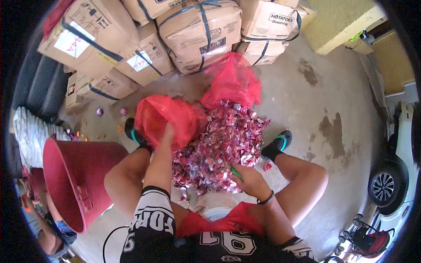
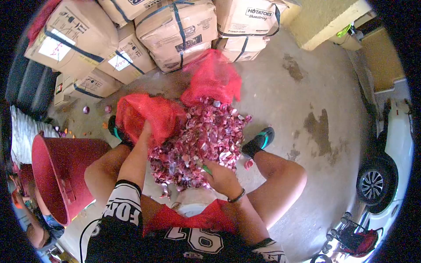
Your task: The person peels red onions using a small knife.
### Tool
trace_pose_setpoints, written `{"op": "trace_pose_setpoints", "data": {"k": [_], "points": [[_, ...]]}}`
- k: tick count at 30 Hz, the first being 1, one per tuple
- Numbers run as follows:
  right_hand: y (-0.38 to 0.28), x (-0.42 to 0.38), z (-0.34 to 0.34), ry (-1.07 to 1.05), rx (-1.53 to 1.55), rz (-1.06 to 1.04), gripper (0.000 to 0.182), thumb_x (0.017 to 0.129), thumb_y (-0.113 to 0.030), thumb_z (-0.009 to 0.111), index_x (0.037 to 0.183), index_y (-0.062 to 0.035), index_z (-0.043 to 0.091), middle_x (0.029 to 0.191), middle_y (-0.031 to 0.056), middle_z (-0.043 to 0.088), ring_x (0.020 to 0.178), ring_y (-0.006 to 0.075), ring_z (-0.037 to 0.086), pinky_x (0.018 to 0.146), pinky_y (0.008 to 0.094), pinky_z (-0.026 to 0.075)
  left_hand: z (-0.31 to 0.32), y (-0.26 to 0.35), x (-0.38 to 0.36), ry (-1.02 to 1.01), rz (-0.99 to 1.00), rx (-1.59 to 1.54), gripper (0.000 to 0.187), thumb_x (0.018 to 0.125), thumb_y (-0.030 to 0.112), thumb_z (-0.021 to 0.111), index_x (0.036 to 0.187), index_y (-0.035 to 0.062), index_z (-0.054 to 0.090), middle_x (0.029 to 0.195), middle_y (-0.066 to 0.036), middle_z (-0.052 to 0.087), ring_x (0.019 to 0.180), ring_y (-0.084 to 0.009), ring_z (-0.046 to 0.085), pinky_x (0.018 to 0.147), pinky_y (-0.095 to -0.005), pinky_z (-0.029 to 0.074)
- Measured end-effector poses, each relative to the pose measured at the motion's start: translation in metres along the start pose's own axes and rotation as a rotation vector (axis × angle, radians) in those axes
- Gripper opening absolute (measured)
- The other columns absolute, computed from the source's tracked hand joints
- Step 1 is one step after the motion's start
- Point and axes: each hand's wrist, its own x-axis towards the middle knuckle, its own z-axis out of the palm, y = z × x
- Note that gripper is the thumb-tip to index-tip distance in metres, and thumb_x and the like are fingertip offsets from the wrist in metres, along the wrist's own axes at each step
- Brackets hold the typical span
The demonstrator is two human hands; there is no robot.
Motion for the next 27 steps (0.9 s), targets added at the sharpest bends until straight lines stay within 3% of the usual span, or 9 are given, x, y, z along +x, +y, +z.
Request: {"op": "trace_pose_setpoints", "data": {"k": [5, 6, 16, 19, 22, 25, 27], "points": [[-0.008, 0.014, -0.012, -0.061, -0.017, 0.081, 0.047, 0.094, -0.030, 0.059, 0.132, -0.0053, 0.051, 0.108, 0.0244, 0.064, 0.094, 0.0413, 0.063, 0.076, 0.0462, 0.051, -0.010, -0.029, 0.026, -0.017, -0.131, 0.698, 0.034, 0.092, 0.007, 0.057, 0.125, 0.0044, 0.054, 0.114, -0.010, 0.060, 0.105, -0.0224, 0.060, 0.088, -0.0395, 0.052], [0.004, 0.012, -0.001, -0.001, -0.013, 0.055, 0.046, 0.092, -0.026, 0.060, 0.135, -0.0141, 0.049, 0.098, 0.0216, 0.066, 0.088, 0.0383, 0.065, 0.073, 0.0482, 0.052, -0.013, -0.032, 0.033, -0.011, -0.146, 0.742, 0.034, 0.092, 0.007, 0.057, 0.125, 0.0044, 0.054, 0.115, -0.010, 0.059, 0.105, -0.0224, 0.060, 0.088, -0.0396, 0.052], [0.004, 0.022, -0.006, -0.080, 0.006, 0.106, 0.046, 0.091, -0.026, 0.062, 0.134, -0.0132, 0.050, 0.111, 0.0213, 0.064, 0.090, 0.0391, 0.065, 0.072, 0.0455, 0.054, -0.041, -0.057, 0.062, 0.072, -0.206, 0.939, 0.039, 0.091, 0.006, 0.059, 0.129, 0.0044, 0.051, 0.119, -0.012, 0.058, 0.108, -0.0230, 0.059, 0.089, -0.0400, 0.052], [0.000, 0.023, -0.010, -0.001, 0.042, 0.068, 0.046, 0.092, -0.030, 0.061, 0.134, -0.0137, 0.052, 0.103, 0.0210, 0.065, 0.088, 0.0390, 0.064, 0.072, 0.0471, 0.052, -0.047, -0.067, 0.059, 0.129, -0.172, 0.911, 0.040, 0.090, 0.006, 0.060, 0.130, 0.0044, 0.050, 0.121, -0.012, 0.057, 0.109, -0.0231, 0.059, 0.090, -0.0402, 0.052], [0.001, 0.021, -0.012, -0.006, 0.015, 0.066, 0.047, 0.092, -0.031, 0.061, 0.134, -0.0100, 0.051, 0.105, 0.0213, 0.065, 0.090, 0.0400, 0.064, 0.074, 0.0468, 0.052, -0.060, -0.077, 0.055, 0.248, -0.067, 0.791, 0.042, 0.090, 0.006, 0.060, 0.131, 0.0044, 0.050, 0.122, -0.013, 0.057, 0.109, -0.0233, 0.059, 0.090, -0.0403, 0.052], [0.011, 0.017, -0.003, 0.016, 0.022, 0.057, 0.049, 0.093, -0.032, 0.060, 0.133, -0.0057, 0.050, 0.109, 0.0213, 0.064, 0.094, 0.0407, 0.063, 0.078, 0.0462, 0.052, -0.085, -0.089, 0.050, 0.424, 0.120, 0.443, 0.044, 0.090, 0.006, 0.061, 0.132, 0.0044, 0.049, 0.123, -0.013, 0.056, 0.110, -0.0234, 0.059, 0.090, -0.0404, 0.052], [0.005, 0.017, -0.007, -0.050, 0.034, 0.096, 0.050, 0.094, -0.033, 0.059, 0.134, -0.0048, 0.049, 0.112, 0.0224, 0.063, 0.097, 0.0406, 0.063, 0.081, 0.0448, 0.051, -0.095, -0.071, 0.028, 0.584, 0.133, -0.033, 0.045, 0.090, 0.006, 0.062, 0.132, 0.0044, 0.048, 0.124, -0.014, 0.056, 0.111, -0.0235, 0.059, 0.091, -0.0405, 0.052]]}}
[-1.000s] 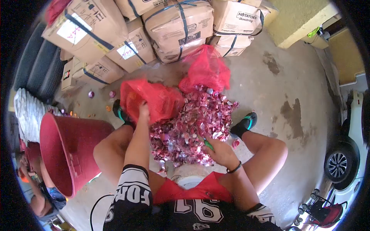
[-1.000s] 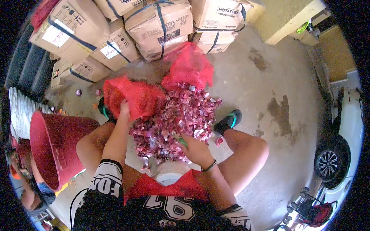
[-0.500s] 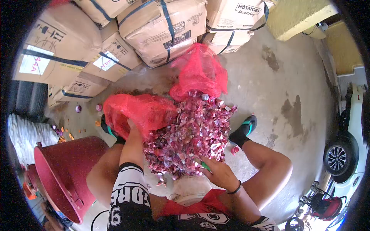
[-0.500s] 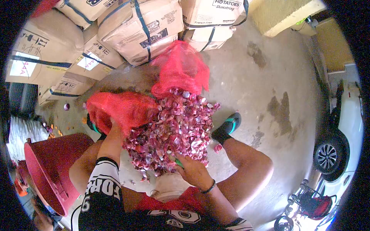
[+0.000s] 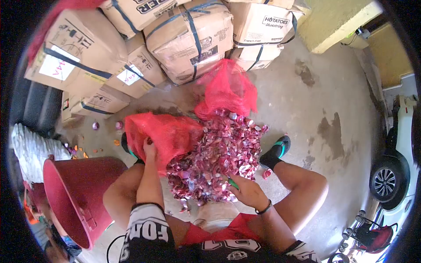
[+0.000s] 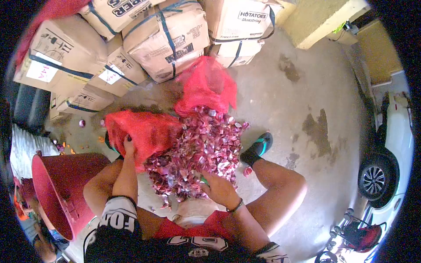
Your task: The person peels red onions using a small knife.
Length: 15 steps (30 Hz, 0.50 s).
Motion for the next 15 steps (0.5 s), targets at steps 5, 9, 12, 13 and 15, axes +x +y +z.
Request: {"op": "trace_pose_setpoints", "data": {"k": [5, 9, 12, 13, 15], "points": [[-0.019, 0.001, -0.001, 0.072, 0.093, -0.095, 0.049, 0.098, -0.026, 0.055, 0.140, -0.0037, 0.045, 0.124, 0.0256, 0.059, 0.110, 0.0396, 0.060, 0.092, 0.0401, 0.049, 0.014, 0.200, -0.118, 0.080, 0.032, -0.832, 0.056, 0.088, 0.000, 0.065, 0.138, 0.0063, 0.039, 0.129, -0.013, 0.054, 0.111, -0.0265, 0.059, 0.098, -0.0438, 0.050], [-0.042, -0.013, -0.010, 0.212, 0.189, -0.256, 0.044, 0.098, -0.012, 0.053, 0.140, -0.0017, 0.045, 0.126, 0.0240, 0.058, 0.113, 0.0373, 0.060, 0.096, 0.0402, 0.046, 0.026, 0.269, -0.182, -0.388, 0.186, -0.964, 0.059, 0.086, -0.006, 0.064, 0.137, 0.0099, 0.040, 0.131, -0.013, 0.054, 0.116, -0.0287, 0.058, 0.103, -0.0479, 0.048], [-0.048, -0.022, -0.007, 0.328, 0.293, -0.380, 0.046, 0.098, -0.012, 0.050, 0.142, -0.0052, 0.043, 0.121, 0.0256, 0.060, 0.112, 0.0378, 0.060, 0.095, 0.0407, 0.047, 0.038, 0.310, -0.250, -0.725, 0.139, -0.933, 0.061, 0.083, -0.007, 0.066, 0.136, 0.0099, 0.041, 0.132, -0.014, 0.053, 0.120, -0.0293, 0.056, 0.103, -0.0482, 0.048], [-0.059, -0.029, -0.013, 0.340, 0.327, -0.389, 0.046, 0.099, -0.014, 0.051, 0.143, -0.0039, 0.043, 0.125, 0.0250, 0.059, 0.115, 0.0351, 0.059, 0.097, 0.0385, 0.046, 0.040, 0.316, -0.268, -0.765, 0.104, -0.895, 0.062, 0.083, -0.005, 0.067, 0.137, 0.0096, 0.040, 0.133, -0.015, 0.052, 0.122, -0.0308, 0.055, 0.102, -0.0489, 0.049], [-0.059, -0.034, -0.010, 0.433, 0.346, -0.438, 0.046, 0.099, -0.016, 0.051, 0.142, -0.0016, 0.043, 0.127, 0.0251, 0.058, 0.116, 0.0341, 0.059, 0.099, 0.0380, 0.045, 0.044, 0.323, -0.299, -0.842, 0.033, -0.819, 0.065, 0.082, -0.002, 0.069, 0.138, 0.0091, 0.038, 0.137, -0.016, 0.050, 0.125, -0.0340, 0.053, 0.102, -0.0502, 0.049]]}}
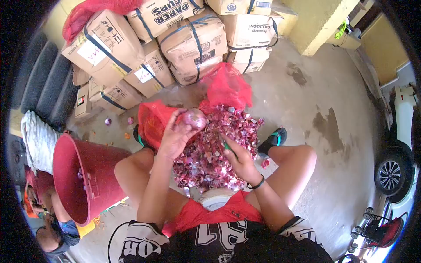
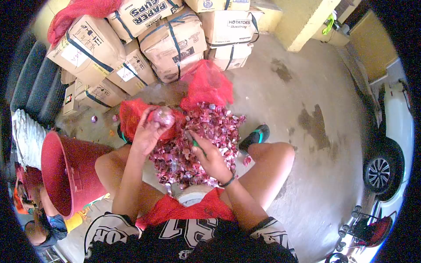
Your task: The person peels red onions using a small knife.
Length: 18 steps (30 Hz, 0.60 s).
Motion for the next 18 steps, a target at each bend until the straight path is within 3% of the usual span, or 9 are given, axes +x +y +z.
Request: {"op": "trace_pose_setpoints", "data": {"k": [3, 6, 8, 9, 12, 13, 15, 18], "points": [[-0.010, -0.012, -0.002, 0.042, 0.048, 0.011, 0.050, 0.099, -0.020, 0.053, 0.142, 0.0023, 0.041, 0.130, 0.0252, 0.057, 0.116, 0.0331, 0.060, 0.100, 0.0392, 0.044, 0.025, -0.010, -0.026, -0.048, -0.079, 0.022, 0.066, 0.080, -0.001, 0.071, 0.138, 0.0093, 0.039, 0.136, -0.016, 0.052, 0.123, -0.0331, 0.054, 0.101, -0.0512, 0.050], [-0.033, -0.021, -0.004, -0.018, 0.134, 0.121, 0.055, 0.097, -0.021, 0.055, 0.144, 0.0018, 0.038, 0.124, 0.0262, 0.059, 0.110, 0.0360, 0.063, 0.095, 0.0411, 0.046, 0.030, -0.030, -0.044, -0.009, -0.035, 0.120, 0.065, 0.077, -0.008, 0.071, 0.134, 0.0074, 0.043, 0.130, -0.012, 0.054, 0.118, -0.0252, 0.056, 0.095, -0.0418, 0.053], [-0.033, -0.023, 0.000, 0.001, 0.043, 0.037, 0.057, 0.096, -0.020, 0.056, 0.145, 0.0016, 0.036, 0.120, 0.0273, 0.060, 0.107, 0.0381, 0.062, 0.093, 0.0411, 0.047, 0.038, -0.039, -0.053, 0.013, -0.015, 0.174, 0.063, 0.076, -0.011, 0.071, 0.131, 0.0080, 0.044, 0.124, -0.009, 0.056, 0.112, -0.0205, 0.057, 0.092, -0.0363, 0.053], [-0.034, -0.023, 0.002, 0.009, -0.005, -0.008, 0.057, 0.096, -0.020, 0.057, 0.145, 0.0016, 0.036, 0.118, 0.0278, 0.060, 0.106, 0.0392, 0.062, 0.092, 0.0410, 0.048, 0.038, -0.045, -0.056, 0.015, 0.010, 0.178, 0.063, 0.076, -0.010, 0.071, 0.130, 0.0085, 0.044, 0.123, -0.009, 0.056, 0.111, -0.0203, 0.058, 0.091, -0.0361, 0.054], [-0.040, -0.023, 0.002, -0.044, 0.048, 0.151, 0.059, 0.094, -0.018, 0.059, 0.145, 0.0008, 0.036, 0.115, 0.0291, 0.060, 0.105, 0.0419, 0.062, 0.090, 0.0423, 0.048, 0.035, -0.062, -0.055, 0.005, 0.079, 0.206, 0.063, 0.077, -0.008, 0.073, 0.128, 0.0121, 0.042, 0.122, -0.007, 0.056, 0.108, -0.0192, 0.059, 0.085, -0.0360, 0.056], [-0.042, -0.022, 0.002, -0.057, 0.059, 0.190, 0.059, 0.094, -0.018, 0.060, 0.145, 0.0005, 0.036, 0.115, 0.0290, 0.061, 0.104, 0.0419, 0.062, 0.090, 0.0424, 0.048, 0.035, -0.062, -0.056, 0.019, 0.040, 0.158, 0.064, 0.077, -0.006, 0.073, 0.128, 0.0126, 0.041, 0.123, -0.008, 0.056, 0.110, -0.0211, 0.059, 0.089, -0.0374, 0.055], [-0.040, -0.022, 0.004, -0.011, 0.050, 0.144, 0.060, 0.094, -0.018, 0.060, 0.146, -0.0007, 0.036, 0.112, 0.0284, 0.062, 0.101, 0.0412, 0.063, 0.089, 0.0430, 0.049, 0.033, -0.059, -0.056, 0.048, -0.032, 0.064, 0.066, 0.077, -0.004, 0.075, 0.130, 0.0136, 0.040, 0.126, -0.009, 0.056, 0.114, -0.0248, 0.059, 0.096, -0.0402, 0.052], [-0.034, -0.022, 0.009, 0.086, 0.018, 0.044, 0.057, 0.093, -0.017, 0.061, 0.144, -0.0025, 0.040, 0.106, 0.0271, 0.064, 0.098, 0.0397, 0.065, 0.087, 0.0438, 0.049, 0.034, -0.061, -0.054, 0.021, -0.044, -0.018, 0.063, 0.078, 0.002, 0.077, 0.128, 0.0136, 0.041, 0.124, -0.008, 0.056, 0.113, -0.0260, 0.059, 0.095, -0.0409, 0.053]]}}
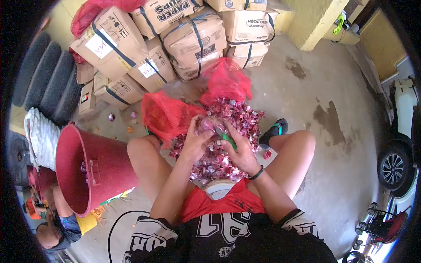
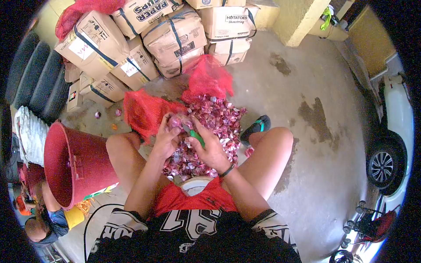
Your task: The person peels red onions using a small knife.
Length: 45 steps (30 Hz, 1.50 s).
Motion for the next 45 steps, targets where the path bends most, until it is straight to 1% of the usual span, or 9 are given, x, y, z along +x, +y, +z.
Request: {"op": "trace_pose_setpoints", "data": {"k": [7, 11, 12, 16, 23, 30, 36, 41, 45], "points": [[0.007, 0.004, -0.004, 0.182, -0.117, 0.142, 0.024, 0.089, -0.008, 0.064, 0.111, -0.0006, 0.060, 0.086, 0.0160, 0.067, 0.074, 0.0229, 0.066, 0.070, 0.0343, 0.052, -0.004, -0.006, -0.001, -0.098, -0.118, 0.063, 0.061, 0.079, 0.007, 0.077, 0.128, 0.0112, 0.042, 0.121, -0.009, 0.058, 0.110, -0.0258, 0.061, 0.092, -0.0431, 0.055], [0.027, 0.016, -0.017, 0.320, -0.031, 0.134, 0.015, 0.090, -0.008, 0.060, 0.103, -0.0006, 0.061, 0.080, 0.0171, 0.065, 0.071, 0.0265, 0.065, 0.068, 0.0348, 0.050, -0.011, -0.004, -0.005, -0.203, -0.195, 0.021, 0.061, 0.080, 0.005, 0.075, 0.131, 0.0085, 0.043, 0.124, -0.012, 0.058, 0.109, -0.0270, 0.062, 0.091, -0.0469, 0.056], [0.024, 0.019, -0.034, 0.189, -0.250, 0.359, 0.023, 0.093, -0.010, 0.058, 0.114, 0.0000, 0.059, 0.099, 0.0208, 0.068, 0.090, 0.0303, 0.067, 0.080, 0.0355, 0.051, -0.010, 0.000, -0.006, -0.219, -0.206, -0.011, 0.061, 0.080, 0.004, 0.074, 0.131, 0.0080, 0.042, 0.125, -0.013, 0.058, 0.109, -0.0268, 0.062, 0.091, -0.0463, 0.056], [0.028, 0.014, -0.033, 0.036, -0.231, -0.057, 0.055, 0.098, -0.026, 0.054, 0.144, 0.0001, 0.038, 0.128, 0.0287, 0.055, 0.118, 0.0403, 0.056, 0.100, 0.0437, 0.044, -0.008, 0.000, -0.001, -0.128, -0.145, -0.049, 0.060, 0.081, 0.002, 0.073, 0.132, 0.0076, 0.042, 0.127, -0.013, 0.057, 0.111, -0.0254, 0.061, 0.088, -0.0435, 0.057], [-0.004, 0.000, -0.009, -0.126, -0.046, 0.028, 0.055, 0.099, -0.022, 0.050, 0.145, 0.0041, 0.033, 0.127, 0.0301, 0.055, 0.113, 0.0436, 0.058, 0.095, 0.0435, 0.047, -0.006, -0.001, 0.000, -0.038, -0.073, 0.150, 0.059, 0.079, 0.001, 0.075, 0.130, 0.0071, 0.046, 0.124, -0.009, 0.057, 0.111, -0.0221, 0.060, 0.095, -0.0363, 0.053], [-0.003, 0.002, -0.016, -0.187, -0.082, 0.032, 0.053, 0.097, -0.020, 0.054, 0.146, -0.0055, 0.038, 0.114, 0.0280, 0.062, 0.101, 0.0429, 0.063, 0.088, 0.0443, 0.050, -0.014, -0.003, -0.002, -0.074, -0.053, 0.157, 0.049, 0.082, 0.010, 0.076, 0.123, 0.0029, 0.051, 0.116, -0.008, 0.061, 0.105, -0.0201, 0.063, 0.093, -0.0359, 0.054], [0.009, -0.003, -0.011, -0.103, 0.002, 0.000, 0.045, 0.095, -0.020, 0.057, 0.138, -0.0051, 0.050, 0.110, 0.0254, 0.064, 0.097, 0.0390, 0.065, 0.086, 0.0417, 0.051, -0.019, -0.003, -0.001, -0.106, -0.219, 0.017, 0.038, 0.091, 0.023, 0.068, 0.120, 0.0037, 0.053, 0.113, -0.007, 0.064, 0.099, -0.0197, 0.066, 0.090, -0.0350, 0.054], [0.036, -0.003, 0.000, 0.033, -0.032, -0.148, 0.044, 0.099, -0.019, 0.054, 0.140, -0.0031, 0.049, 0.098, 0.0150, 0.069, 0.076, 0.0161, 0.065, 0.074, 0.0316, 0.051, -0.019, -0.009, 0.000, -0.102, -0.119, 0.190, 0.038, 0.092, 0.021, 0.066, 0.123, 0.0034, 0.053, 0.115, -0.008, 0.064, 0.100, -0.0205, 0.065, 0.090, -0.0355, 0.055], [0.018, -0.009, -0.006, -0.059, 0.350, 0.281, 0.042, 0.102, -0.025, 0.051, 0.138, -0.0052, 0.052, 0.086, 0.0032, 0.064, 0.069, 0.0112, 0.058, 0.063, 0.0271, 0.048, -0.013, -0.010, 0.000, -0.121, -0.063, 0.228, 0.045, 0.090, 0.015, 0.067, 0.130, 0.0026, 0.050, 0.121, -0.010, 0.061, 0.105, -0.0213, 0.063, 0.090, -0.0361, 0.054]]}}
